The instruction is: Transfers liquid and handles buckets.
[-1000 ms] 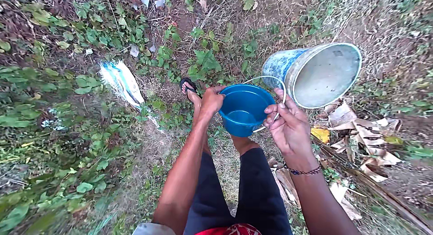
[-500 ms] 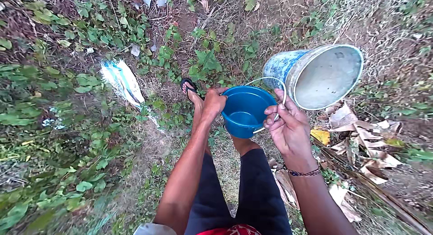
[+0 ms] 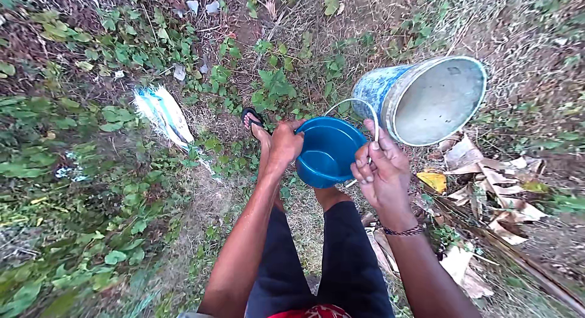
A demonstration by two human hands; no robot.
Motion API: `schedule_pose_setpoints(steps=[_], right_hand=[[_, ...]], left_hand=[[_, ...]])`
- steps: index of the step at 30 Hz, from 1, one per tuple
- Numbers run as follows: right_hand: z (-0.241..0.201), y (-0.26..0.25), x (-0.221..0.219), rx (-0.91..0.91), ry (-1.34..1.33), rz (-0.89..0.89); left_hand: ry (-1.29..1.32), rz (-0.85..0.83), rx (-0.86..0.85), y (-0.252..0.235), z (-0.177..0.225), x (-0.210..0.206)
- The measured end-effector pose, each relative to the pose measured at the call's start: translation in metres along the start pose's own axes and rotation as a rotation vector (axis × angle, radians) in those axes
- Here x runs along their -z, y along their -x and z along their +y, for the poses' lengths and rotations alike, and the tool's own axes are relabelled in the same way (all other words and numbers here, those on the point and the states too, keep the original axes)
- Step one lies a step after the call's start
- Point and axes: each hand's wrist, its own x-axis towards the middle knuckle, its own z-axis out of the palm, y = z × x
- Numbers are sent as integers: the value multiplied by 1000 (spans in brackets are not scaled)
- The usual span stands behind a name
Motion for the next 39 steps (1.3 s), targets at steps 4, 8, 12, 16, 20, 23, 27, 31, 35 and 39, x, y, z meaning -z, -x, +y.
schedule_pose_setpoints(steps=[4,8,12,16,20,23,27,31,35,39], right_hand=[[6,-3,-4,-31,74,43],[17,-4,2,7,113,33],[30,-4,9,26,35,38],[26,-5,19,-16,53,74],[27,3,34,163,780,-18],[27,10,49,385,1299,-83],[11,27,76,356,1650,-221],[8,45,110,331,1659,-455],[17,62,141,276,1475,-551],[37,93,152,537,1416,-290]], left_hand=[[39,-2,66,-5,-13,-3],[-53,13,67,1,-7,-4],[-87,59,67,2,-11,-8],[164,47,196,7,-38,-14],[233,23,249,15,-43,-16],[159,4,232,15,-42,-16],[10,-62,204,14,-41,-29],[14,-130,176,35,-47,-59],[-19,-150,192,42,-50,-85],[-19,-170,251,43,-51,-99]])
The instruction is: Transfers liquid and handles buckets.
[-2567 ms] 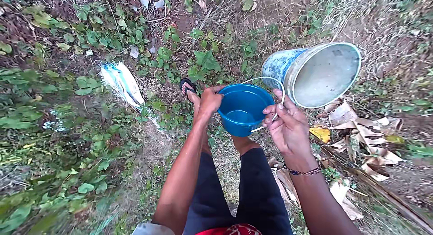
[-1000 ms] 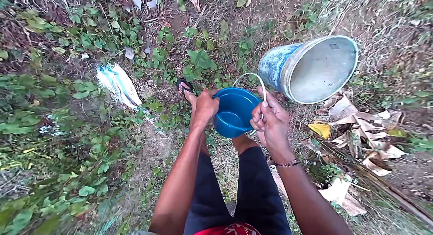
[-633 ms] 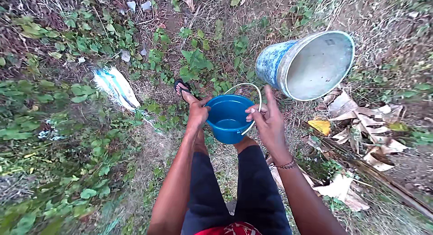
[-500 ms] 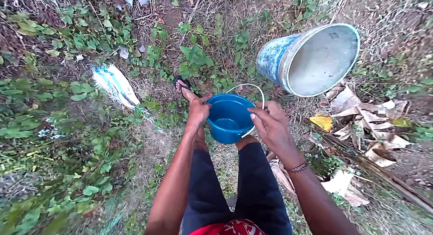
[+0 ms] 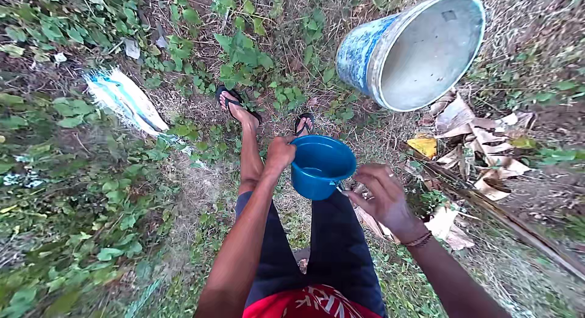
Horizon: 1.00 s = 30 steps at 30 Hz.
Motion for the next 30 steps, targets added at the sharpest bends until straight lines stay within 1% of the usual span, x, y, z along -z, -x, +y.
schedule_pose_setpoints(steps=[2,4,6,7,9,11,13,14,16,18,20,24,27,30], right_hand=[[-11,11,-11,-32,-34,72],[-21,19,-23,-105,-112,78],[-24,22,-31,-174,-211,119],[-23,23,-33,-200,-258,125],[-19,26,-34,-231,-306,92],[-12,29,-35,-253,-342,58],[-5,30,-37,-271,-376,50],[-3,32,-38,-276,-387,46],[2,33,-36,-263,-399,41],[4,31,-32,-241,-397,27],[4,30,-28,-208,-379,-7],[12,22,-22,-87,-296,-68],[22,8,-7,69,-181,-136],[28,-8,10,222,-106,-247]], left_hand=[[16,-5,31,1,3,-3],[15,-6,37,3,5,-4],[-24,-13,17,5,7,-5],[-77,-5,-23,6,8,-5],[-278,47,-186,9,11,-9],[-494,57,-424,9,8,-20],[-520,-42,-683,15,-1,-36],[-494,-113,-764,20,-8,-43],[-437,-224,-873,26,-20,-44],[-477,-260,-957,34,-24,-38],[-490,-285,-1002,42,-23,-36],[-411,-347,-986,41,-18,-34],[-412,-391,-974,36,-9,-33],[-439,-442,-986,30,-1,-32]])
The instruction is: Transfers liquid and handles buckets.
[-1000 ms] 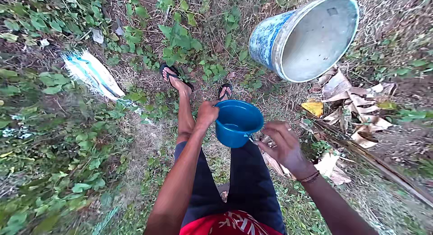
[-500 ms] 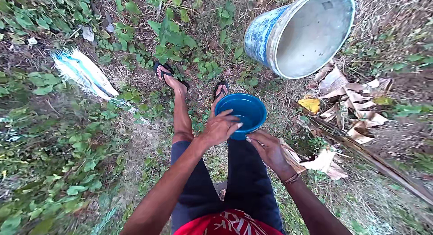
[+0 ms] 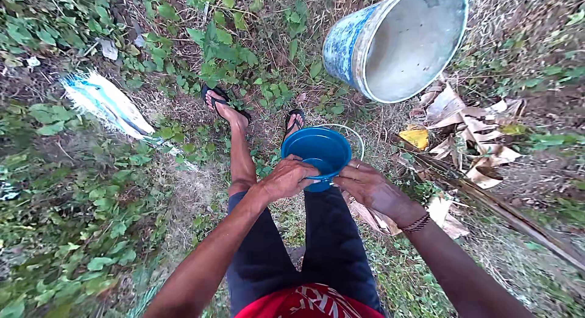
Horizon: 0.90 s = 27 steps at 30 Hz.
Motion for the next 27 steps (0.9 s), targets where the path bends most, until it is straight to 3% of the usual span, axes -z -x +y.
schedule_pose_setpoints(steps=[5,9,17,27], right_hand=[[10,-12,23,108,49,-155],[11,-8,32,102,5,-132],[17,5,27,36,-290,119],[-11,8,32,-34,-378,417]], left_hand=[[-55,-54,-32,-15,3,6],[-56,-70,-39,-21,13,8],[-18,-83,-42,-32,13,17],[46,6,-106,-39,42,44]])
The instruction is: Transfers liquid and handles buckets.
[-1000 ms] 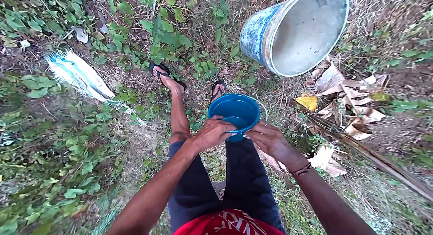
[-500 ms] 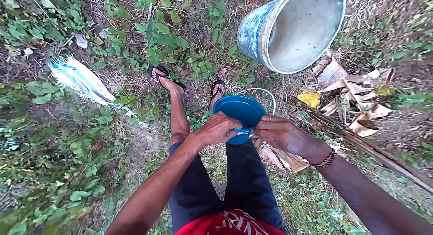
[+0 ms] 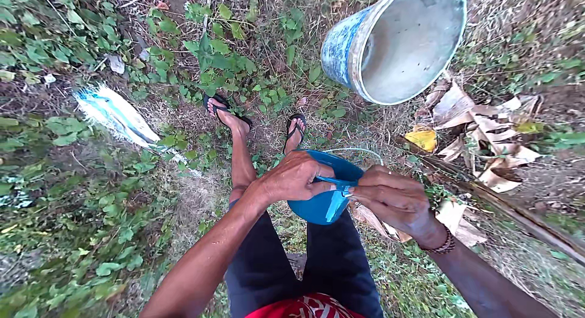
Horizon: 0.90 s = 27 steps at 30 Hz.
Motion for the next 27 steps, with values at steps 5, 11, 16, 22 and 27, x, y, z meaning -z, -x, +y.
schedule_pose_setpoints(steps=[5,11,16,22,27], right_hand=[[-13,1,3,69,58,90],[-22,4,5,150,146,106],[-28,8,8,198,235,110],[-31,8,12,211,242,102],[-31,9,14,205,235,107]], left_hand=[[37,12,-43,2,13,7],[13,19,-82,-1,27,10],[-34,-2,-103,-2,37,14],[-29,1,-124,-4,41,17],[-10,-6,-124,-3,40,17]])
